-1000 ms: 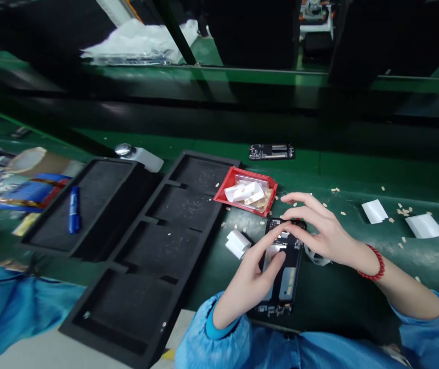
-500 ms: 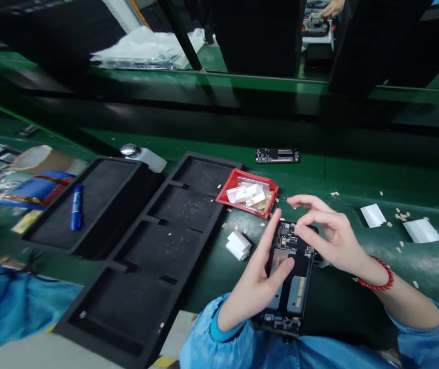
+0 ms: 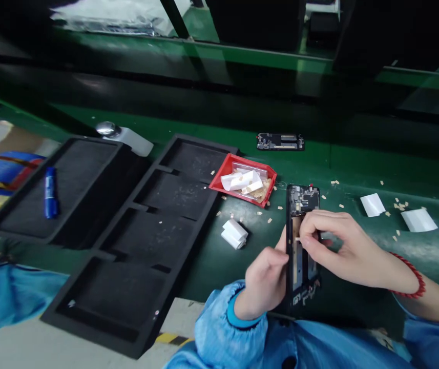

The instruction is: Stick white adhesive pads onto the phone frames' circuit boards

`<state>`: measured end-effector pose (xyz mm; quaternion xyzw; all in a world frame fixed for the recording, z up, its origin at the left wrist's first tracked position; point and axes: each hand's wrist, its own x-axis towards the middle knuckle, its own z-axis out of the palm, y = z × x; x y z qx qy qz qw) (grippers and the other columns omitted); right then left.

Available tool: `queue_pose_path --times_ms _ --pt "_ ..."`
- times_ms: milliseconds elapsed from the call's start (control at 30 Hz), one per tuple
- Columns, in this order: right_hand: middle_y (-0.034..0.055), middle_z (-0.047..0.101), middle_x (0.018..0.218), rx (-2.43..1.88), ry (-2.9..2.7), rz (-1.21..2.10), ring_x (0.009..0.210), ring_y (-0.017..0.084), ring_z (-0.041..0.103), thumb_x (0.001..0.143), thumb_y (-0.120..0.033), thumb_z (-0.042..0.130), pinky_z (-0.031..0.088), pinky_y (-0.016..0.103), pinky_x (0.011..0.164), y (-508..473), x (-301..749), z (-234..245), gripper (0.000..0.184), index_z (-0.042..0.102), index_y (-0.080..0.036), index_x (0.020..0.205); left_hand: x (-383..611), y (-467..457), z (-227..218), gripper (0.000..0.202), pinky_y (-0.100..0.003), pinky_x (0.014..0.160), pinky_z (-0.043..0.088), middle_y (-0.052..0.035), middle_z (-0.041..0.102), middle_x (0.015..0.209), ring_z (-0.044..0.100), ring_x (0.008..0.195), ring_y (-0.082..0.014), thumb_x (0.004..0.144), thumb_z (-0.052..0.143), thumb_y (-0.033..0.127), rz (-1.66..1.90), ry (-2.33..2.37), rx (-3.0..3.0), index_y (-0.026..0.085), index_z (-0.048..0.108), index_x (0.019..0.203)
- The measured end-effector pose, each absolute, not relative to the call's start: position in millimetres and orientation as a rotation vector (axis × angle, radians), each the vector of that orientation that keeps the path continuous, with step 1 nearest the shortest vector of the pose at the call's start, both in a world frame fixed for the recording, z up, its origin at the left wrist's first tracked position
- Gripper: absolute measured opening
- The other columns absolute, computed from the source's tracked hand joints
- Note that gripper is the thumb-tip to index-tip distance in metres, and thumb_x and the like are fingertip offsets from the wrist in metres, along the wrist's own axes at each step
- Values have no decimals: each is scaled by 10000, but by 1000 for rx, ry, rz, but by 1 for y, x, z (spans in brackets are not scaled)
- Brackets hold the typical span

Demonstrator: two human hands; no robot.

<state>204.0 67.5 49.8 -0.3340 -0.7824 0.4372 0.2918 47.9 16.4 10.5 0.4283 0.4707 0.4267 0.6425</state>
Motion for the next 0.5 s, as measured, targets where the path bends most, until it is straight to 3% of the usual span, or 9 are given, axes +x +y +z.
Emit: queue_pose_path --times_ms 100,233,500 --pt "-33 591 713 -823 -2063 1279 653 80 526 850 -13 545 437 188 623 68 207 62 223 517 -192 721 49 15 14 616 -469 1160 452 0 624 1426 498 1411 -341 851 380 405 951 815 885 225 581 1405" --pt "-38 609 708 -787 -2057 1273 649 80 538 828 3 552 449 189 617 68 206 71 232 513 -197 716 50 15 22 664 -433 1264 295 16 534 1532 352 1513 -332 862 425 412 1010 802 960 219 503 1492" --pt "-46 607 712 -784 -2053 1229 659 75 537 816 5 558 453 187 624 69 205 67 228 519 -199 722 50 8 29 626 -415 1284 254 40 472 1585 265 1554 -307 943 444 424 1003 906 941 259 430 1547"
